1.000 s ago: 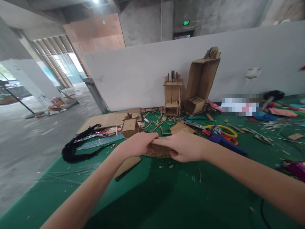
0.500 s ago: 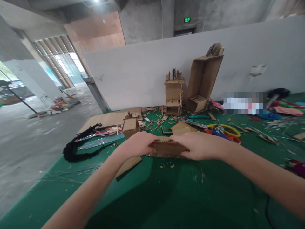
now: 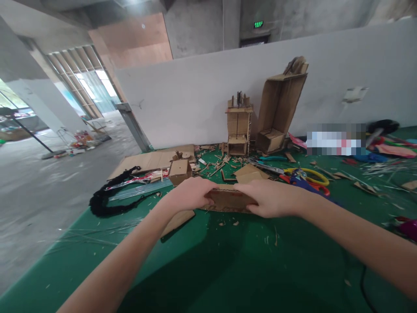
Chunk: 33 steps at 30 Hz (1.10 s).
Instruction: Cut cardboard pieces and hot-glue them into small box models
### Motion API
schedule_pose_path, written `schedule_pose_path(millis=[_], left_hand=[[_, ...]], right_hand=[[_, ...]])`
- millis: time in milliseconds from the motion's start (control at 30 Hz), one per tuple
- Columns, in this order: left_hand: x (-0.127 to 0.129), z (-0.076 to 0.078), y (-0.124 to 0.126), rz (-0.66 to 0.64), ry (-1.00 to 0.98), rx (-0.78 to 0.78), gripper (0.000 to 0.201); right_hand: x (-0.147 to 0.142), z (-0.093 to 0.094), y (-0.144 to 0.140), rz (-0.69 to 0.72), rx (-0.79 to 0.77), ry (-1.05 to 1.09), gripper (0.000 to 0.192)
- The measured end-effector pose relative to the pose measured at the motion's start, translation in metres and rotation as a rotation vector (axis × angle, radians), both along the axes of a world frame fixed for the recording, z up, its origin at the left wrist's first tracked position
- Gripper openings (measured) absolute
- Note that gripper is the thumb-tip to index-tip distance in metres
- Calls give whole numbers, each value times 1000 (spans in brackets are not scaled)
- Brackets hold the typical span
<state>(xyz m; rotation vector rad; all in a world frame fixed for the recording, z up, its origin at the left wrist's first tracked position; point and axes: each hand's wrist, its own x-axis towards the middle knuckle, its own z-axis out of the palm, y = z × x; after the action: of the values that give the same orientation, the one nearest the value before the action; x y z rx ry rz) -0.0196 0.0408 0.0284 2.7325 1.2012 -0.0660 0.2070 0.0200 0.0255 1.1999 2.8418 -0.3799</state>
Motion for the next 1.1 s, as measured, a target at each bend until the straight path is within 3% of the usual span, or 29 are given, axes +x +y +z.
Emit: schedule_pose_path(millis=[100, 267, 333, 433, 533, 700, 933, 1100], left_hand=[[0, 0, -1, -3, 2, 9, 18], [0, 0, -1, 8, 48, 45, 19], [0, 0, 0, 17, 63, 56, 20], [1, 0, 0, 14, 72, 57, 23], [1, 1, 1, -8, 59, 44, 25], [0, -1, 2, -9, 63, 55, 22], [-1, -1, 3, -15, 71, 71, 15], [-1, -1, 2, -11, 61, 56, 16]], right_hand=[[1, 2, -1, -19, 6, 17, 28], [9, 14, 15, 6, -321, 224, 42], [12, 15, 30, 0, -347, 311, 48], [11, 3, 57, 10, -177, 194, 50], [5, -19, 83, 71, -105, 13, 44], [-3, -45, 104, 78, -2, 12, 42], [1, -55, 107, -32, 192, -25, 40], [13, -54, 111, -145, 251, -85, 42]])
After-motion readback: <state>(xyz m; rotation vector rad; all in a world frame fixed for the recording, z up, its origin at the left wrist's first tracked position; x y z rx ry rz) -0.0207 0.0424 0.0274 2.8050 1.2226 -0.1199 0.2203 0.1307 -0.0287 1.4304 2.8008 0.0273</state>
